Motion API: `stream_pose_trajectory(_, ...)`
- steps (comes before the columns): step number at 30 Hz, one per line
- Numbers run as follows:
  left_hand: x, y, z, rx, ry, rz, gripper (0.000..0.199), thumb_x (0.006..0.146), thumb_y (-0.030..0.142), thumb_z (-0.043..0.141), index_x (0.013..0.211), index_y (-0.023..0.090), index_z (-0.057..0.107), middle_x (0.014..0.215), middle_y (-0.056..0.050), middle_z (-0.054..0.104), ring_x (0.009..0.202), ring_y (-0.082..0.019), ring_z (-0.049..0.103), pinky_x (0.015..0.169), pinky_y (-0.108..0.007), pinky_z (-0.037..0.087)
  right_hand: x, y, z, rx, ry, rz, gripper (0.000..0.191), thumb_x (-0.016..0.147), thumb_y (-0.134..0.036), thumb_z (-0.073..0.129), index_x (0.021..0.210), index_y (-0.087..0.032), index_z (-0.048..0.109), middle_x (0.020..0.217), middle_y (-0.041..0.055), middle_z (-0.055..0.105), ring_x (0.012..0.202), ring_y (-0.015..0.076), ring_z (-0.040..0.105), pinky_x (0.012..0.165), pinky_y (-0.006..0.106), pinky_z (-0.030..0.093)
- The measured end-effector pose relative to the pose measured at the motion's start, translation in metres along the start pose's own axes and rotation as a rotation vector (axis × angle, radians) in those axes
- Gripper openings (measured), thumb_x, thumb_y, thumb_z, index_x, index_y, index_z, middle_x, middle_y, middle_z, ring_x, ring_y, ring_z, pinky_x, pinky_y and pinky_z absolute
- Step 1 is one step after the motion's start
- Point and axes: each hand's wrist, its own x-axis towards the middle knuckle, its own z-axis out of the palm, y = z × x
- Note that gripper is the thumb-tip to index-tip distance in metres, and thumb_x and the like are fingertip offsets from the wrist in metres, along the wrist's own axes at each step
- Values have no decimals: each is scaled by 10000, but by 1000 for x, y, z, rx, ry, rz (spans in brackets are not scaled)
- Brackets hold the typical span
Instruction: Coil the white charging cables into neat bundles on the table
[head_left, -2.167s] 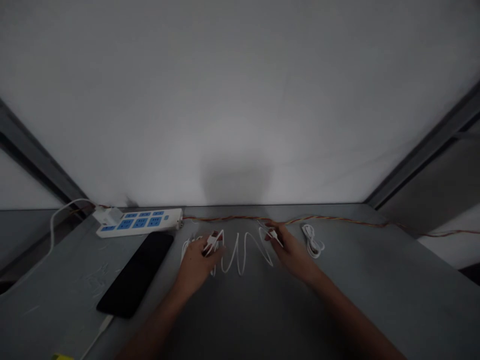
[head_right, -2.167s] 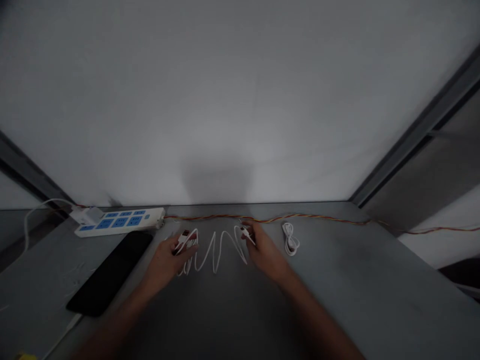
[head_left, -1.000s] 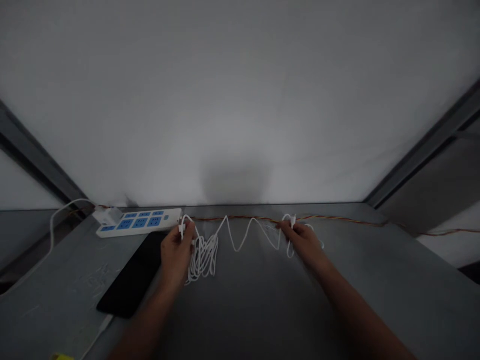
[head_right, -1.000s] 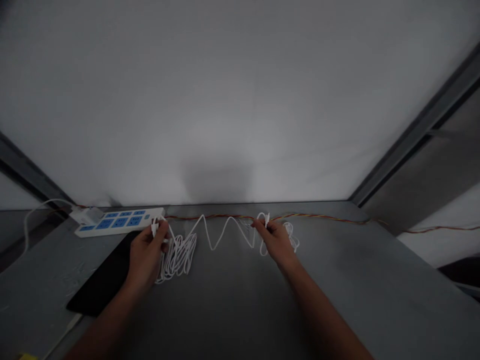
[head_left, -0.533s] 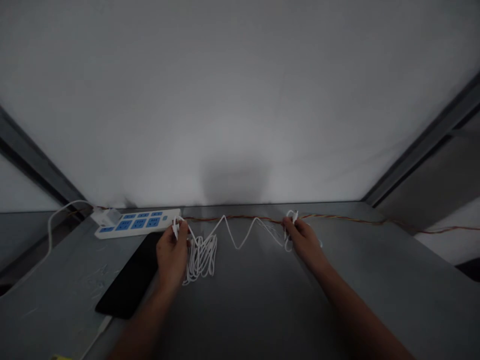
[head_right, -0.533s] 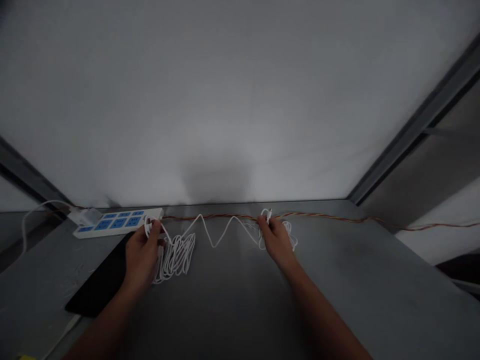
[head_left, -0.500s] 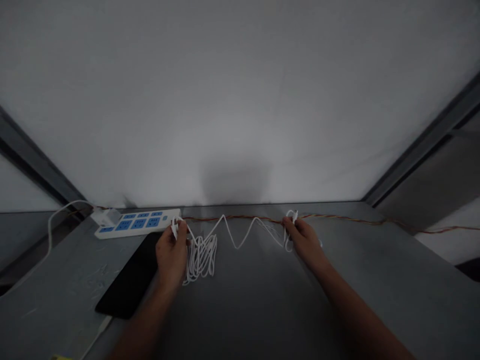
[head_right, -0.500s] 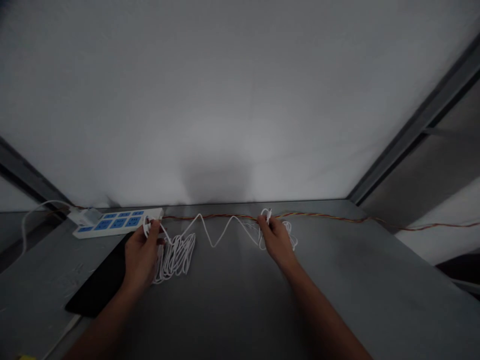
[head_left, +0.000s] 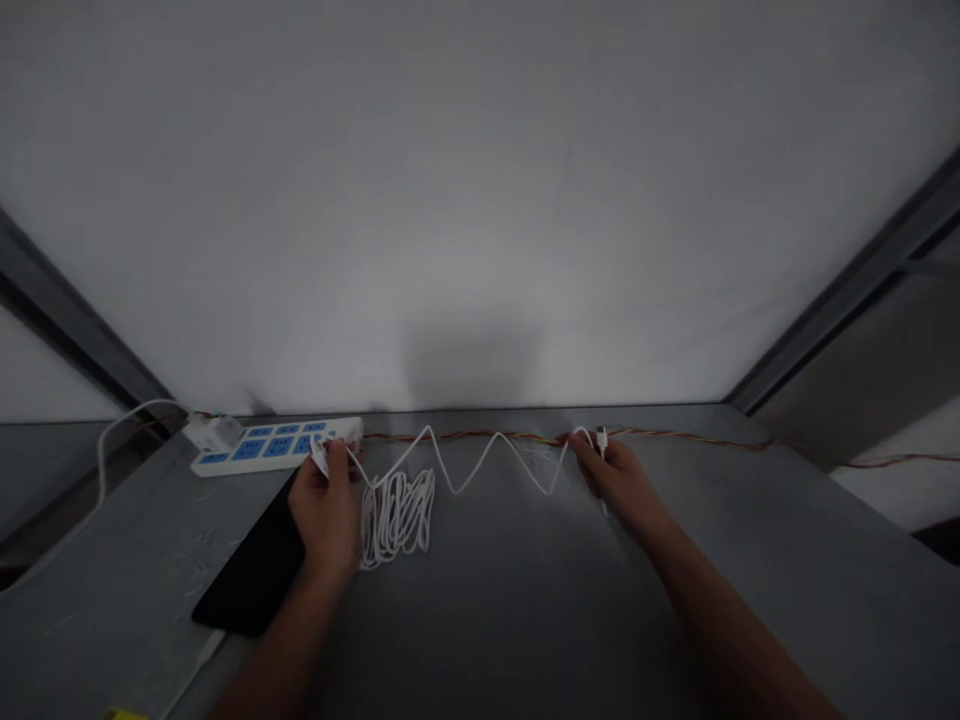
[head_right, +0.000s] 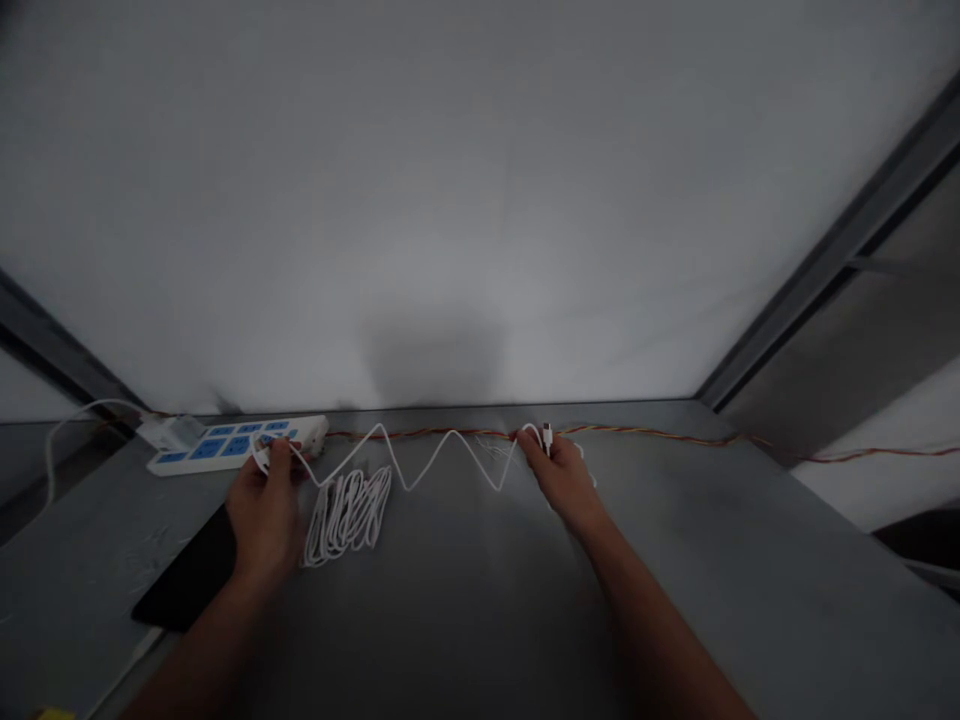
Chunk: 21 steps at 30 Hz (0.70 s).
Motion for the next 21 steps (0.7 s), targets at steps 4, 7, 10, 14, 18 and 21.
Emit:
stream_pose_trajectory(4,-1,2,1,13,-22,-5,314,738,468,677,768,156,664,687,26,628,610,-116,556,569,-221,438,-2,-3,2,37,-46,22,487,806,-654,534,644,-208,427,515,-72,275,469,95,256,445,224,200)
stream_pose_trajectory(7,-2,2,1,14,-66,-7,323,755,483,664,782,160,655,703,13,644,617,-122,581,572,-222,453,-4,-6,4,80,-37,31,481,803,-644,547,642,-212,410,508,-74,278,463,94,258,442,225,202)
stream_pose_trajectory(10,-4,2,0,5,-152,-45,340,785,509,642,890,186,619,787,-9,688,618,-137,622,565,-235,482,-4,-7,7,130,-32,42,489,788,-661,567,655,-205,452,500,-76,288,450,93,269,439,222,211)
stream_pose_trajectory(14,-8,2,0,47,-264,-42,329,829,544,594,884,225,534,694,32,636,521,-120,580,466,-209,433,-2,-3,11,192,-10,43,523,751,-697,604,678,-185,532,517,-61,364,455,94,339,434,212,280)
stream_pose_trajectory(18,-14,4,1,105,-402,-71,352,810,567,602,837,222,540,564,86,481,421,-82,430,386,-185,298,-3,0,18,276,-43,60,582,761,-741,567,744,-161,614,781,73,635,691,177,607,579,255,506)
stream_pose_trajectory(21,-17,7,1,279,-487,-65,403,743,562,665,886,188,629,522,90,453,434,-88,408,426,-197,310,-9,-1,23,387,-150,193,569,815,-714,535,897,-158,626,1105,145,656,790,229,685,593,305,565)
